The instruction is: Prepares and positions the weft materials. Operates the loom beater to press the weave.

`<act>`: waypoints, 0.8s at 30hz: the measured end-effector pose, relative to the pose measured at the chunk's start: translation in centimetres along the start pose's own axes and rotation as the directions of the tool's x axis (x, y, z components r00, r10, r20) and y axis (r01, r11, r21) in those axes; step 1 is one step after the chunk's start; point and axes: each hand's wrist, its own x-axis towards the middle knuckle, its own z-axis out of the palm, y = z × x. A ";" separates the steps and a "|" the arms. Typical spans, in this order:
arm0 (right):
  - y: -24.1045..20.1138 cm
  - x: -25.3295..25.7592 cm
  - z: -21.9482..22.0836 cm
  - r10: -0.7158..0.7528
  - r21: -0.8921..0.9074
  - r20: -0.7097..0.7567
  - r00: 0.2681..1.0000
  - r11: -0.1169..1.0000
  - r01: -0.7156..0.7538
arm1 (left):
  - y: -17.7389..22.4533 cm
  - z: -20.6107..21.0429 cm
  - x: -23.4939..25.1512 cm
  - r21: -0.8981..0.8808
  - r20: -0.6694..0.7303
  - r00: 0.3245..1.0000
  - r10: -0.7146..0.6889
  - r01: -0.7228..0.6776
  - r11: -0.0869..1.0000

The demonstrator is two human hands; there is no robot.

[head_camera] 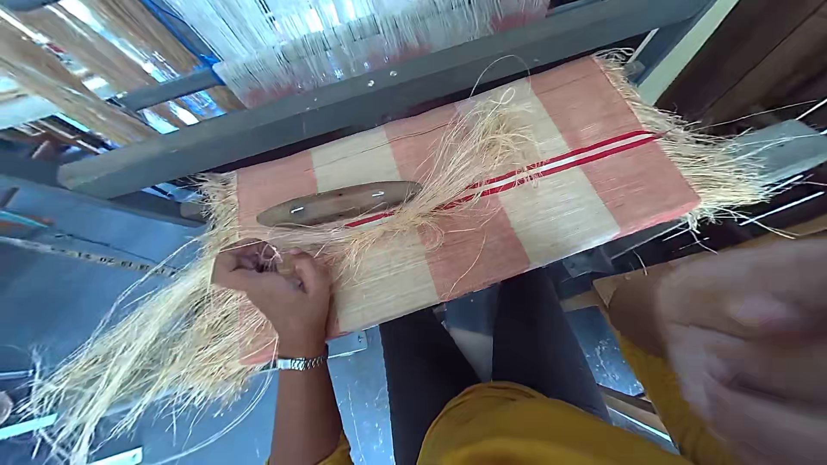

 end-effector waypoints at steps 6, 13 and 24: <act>10.1 -0.2 6.0 -0.167 -0.118 0.437 0.884 0.963 0.241 | 2.9 -1.2 0.0 0.143 0.350 0.937 -0.002 -0.052 0.988; 12.3 -2.1 11.7 -0.006 -0.089 0.476 0.879 0.994 0.056 | 8.8 -3.4 -4.4 -0.105 0.388 0.921 0.004 0.040 0.994; 13.5 -2.3 10.2 0.016 -0.052 0.499 0.866 0.999 0.011 | 8.8 -5.3 -6.1 -0.329 0.608 0.790 0.076 0.164 0.930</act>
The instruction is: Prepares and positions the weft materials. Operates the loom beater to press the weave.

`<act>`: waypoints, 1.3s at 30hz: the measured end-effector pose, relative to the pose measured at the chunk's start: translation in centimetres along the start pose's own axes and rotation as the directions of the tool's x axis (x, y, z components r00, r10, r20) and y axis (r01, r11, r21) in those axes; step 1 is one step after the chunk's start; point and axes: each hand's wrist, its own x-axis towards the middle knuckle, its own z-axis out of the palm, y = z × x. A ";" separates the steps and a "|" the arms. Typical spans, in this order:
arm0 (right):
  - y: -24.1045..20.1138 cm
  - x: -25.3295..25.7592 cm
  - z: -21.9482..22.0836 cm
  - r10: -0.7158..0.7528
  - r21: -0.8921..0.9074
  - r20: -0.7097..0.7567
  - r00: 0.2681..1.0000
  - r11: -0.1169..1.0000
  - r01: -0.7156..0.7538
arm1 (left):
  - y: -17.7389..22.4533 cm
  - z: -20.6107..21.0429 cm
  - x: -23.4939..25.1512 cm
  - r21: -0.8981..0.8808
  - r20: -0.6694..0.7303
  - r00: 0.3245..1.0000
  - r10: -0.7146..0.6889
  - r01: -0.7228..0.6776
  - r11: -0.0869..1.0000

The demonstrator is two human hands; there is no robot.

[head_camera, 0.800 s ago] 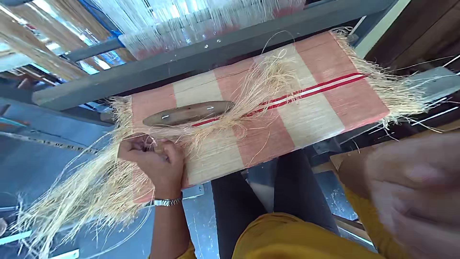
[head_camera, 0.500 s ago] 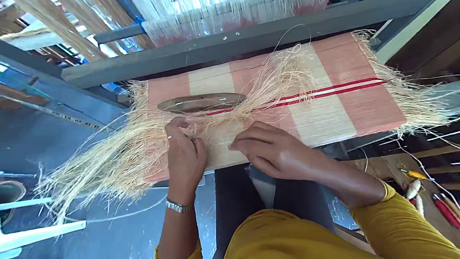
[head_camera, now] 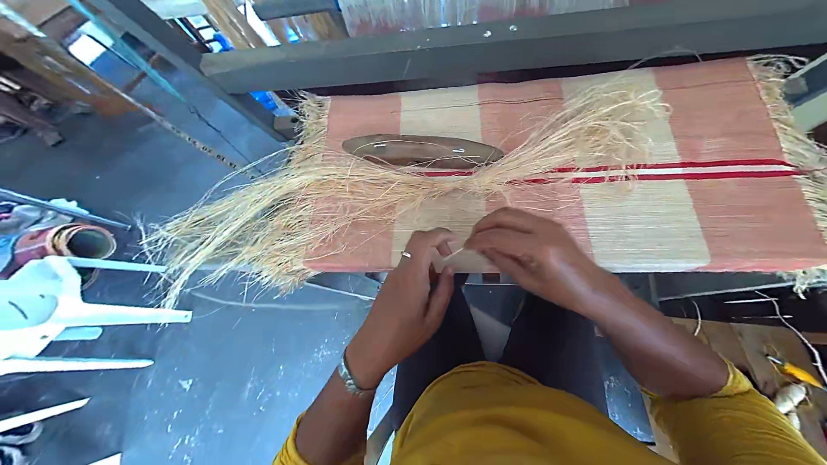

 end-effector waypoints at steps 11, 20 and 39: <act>6.3 -7.8 -13.6 0.384 -0.304 -0.267 0.884 0.837 -0.456 | -4.4 -18.3 -3.5 0.429 -0.191 0.976 -0.108 0.182 0.884; 5.7 -10.7 -15.0 0.506 -0.261 -0.259 0.822 0.783 -0.564 | -9.5 -27.7 -4.0 0.529 -0.330 0.916 -0.228 0.380 0.759; -0.6 12.2 -5.7 -0.235 -0.090 0.176 0.956 0.963 0.253 | 3.9 -4.6 5.5 -0.335 -0.141 0.986 -0.094 0.042 0.941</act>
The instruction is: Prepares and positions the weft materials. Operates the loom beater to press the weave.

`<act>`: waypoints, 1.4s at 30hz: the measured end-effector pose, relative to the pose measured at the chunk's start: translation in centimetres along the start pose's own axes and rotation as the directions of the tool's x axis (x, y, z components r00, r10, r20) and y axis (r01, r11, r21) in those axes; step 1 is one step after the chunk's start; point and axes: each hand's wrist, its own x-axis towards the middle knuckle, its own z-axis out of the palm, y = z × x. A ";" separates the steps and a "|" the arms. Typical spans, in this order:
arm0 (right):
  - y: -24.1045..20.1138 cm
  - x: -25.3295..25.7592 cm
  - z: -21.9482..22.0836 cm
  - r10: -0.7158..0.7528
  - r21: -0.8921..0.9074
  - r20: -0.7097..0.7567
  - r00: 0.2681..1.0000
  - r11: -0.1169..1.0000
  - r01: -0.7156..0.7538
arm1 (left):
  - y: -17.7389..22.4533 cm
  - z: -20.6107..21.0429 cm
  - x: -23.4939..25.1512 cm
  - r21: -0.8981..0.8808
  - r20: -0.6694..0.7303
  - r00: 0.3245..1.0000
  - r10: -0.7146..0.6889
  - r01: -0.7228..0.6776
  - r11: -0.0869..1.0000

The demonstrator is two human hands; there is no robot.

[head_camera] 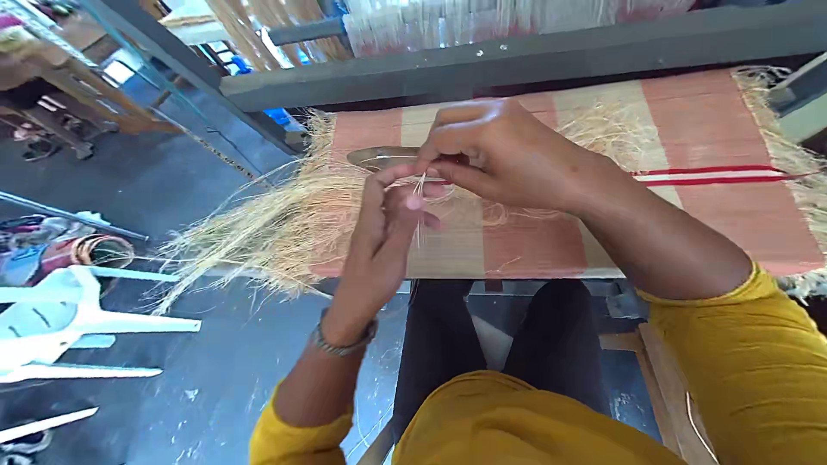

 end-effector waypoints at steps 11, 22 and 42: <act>5.4 3.0 -2.0 0.027 -0.024 0.131 0.991 0.999 -0.025 | -1.6 -0.9 3.5 0.399 -0.243 0.954 0.175 -0.067 0.915; 12.2 0.3 -6.4 0.456 -0.350 -0.035 0.889 0.828 -0.439 | -2.0 -3.4 3.9 0.589 -0.295 0.931 0.217 -0.002 0.808; 5.9 2.4 0.3 0.075 0.005 -0.084 0.994 0.997 -0.075 | -1.5 -1.7 4.7 0.736 -0.192 0.940 0.281 -0.051 0.675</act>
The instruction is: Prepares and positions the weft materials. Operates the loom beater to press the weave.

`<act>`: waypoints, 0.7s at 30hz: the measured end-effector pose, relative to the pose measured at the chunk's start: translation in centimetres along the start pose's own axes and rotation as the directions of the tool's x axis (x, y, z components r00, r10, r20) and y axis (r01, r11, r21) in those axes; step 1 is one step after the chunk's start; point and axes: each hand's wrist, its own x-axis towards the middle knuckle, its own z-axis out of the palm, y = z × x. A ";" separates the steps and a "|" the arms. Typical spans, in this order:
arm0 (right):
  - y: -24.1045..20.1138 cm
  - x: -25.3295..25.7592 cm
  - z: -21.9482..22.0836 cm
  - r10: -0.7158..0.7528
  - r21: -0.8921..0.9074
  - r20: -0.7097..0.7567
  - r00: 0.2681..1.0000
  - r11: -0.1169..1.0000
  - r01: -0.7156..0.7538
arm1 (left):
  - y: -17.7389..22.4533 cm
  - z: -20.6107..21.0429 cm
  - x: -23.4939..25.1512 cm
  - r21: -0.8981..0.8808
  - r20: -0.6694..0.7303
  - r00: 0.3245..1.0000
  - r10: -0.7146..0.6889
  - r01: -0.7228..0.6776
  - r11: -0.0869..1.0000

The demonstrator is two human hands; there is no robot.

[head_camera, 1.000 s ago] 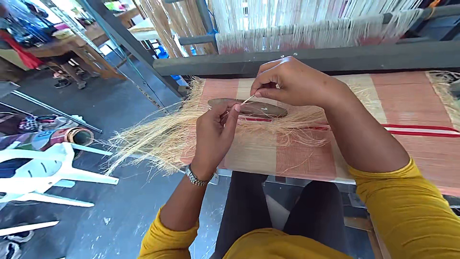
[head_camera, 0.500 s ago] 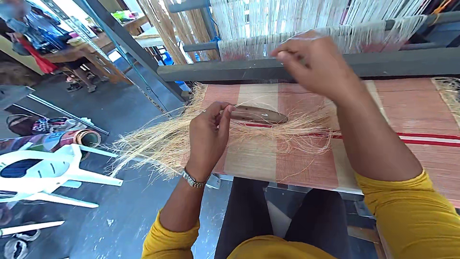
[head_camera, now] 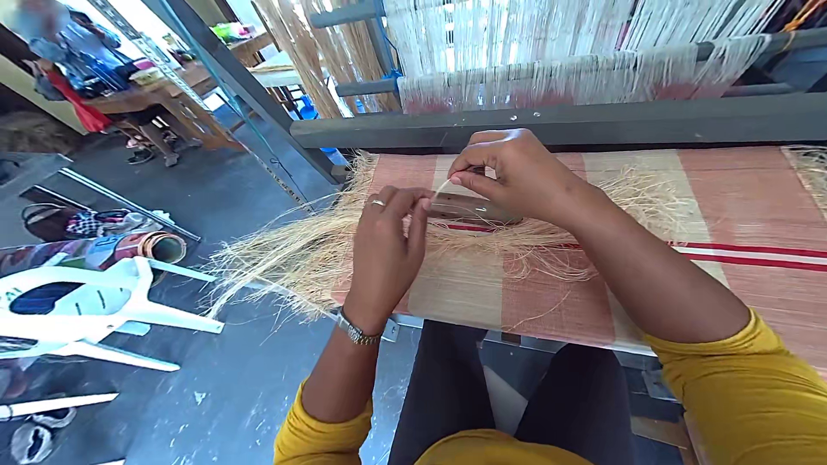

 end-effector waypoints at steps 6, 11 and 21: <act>-1.9 -0.3 0.9 -0.063 -0.101 -0.012 0.998 0.993 0.062 | 1.9 0.6 0.6 -0.354 0.071 0.993 -0.090 0.109 0.929; -1.7 -0.5 -0.2 -0.063 -0.129 -0.047 0.997 0.990 0.056 | 2.0 1.3 1.0 -0.306 -0.045 0.995 -0.084 0.066 0.950; -0.4 0.0 -2.2 -0.105 -0.043 -0.087 0.991 0.994 0.102 | 1.8 1.8 1.0 -0.377 -0.148 0.986 -0.083 0.022 0.926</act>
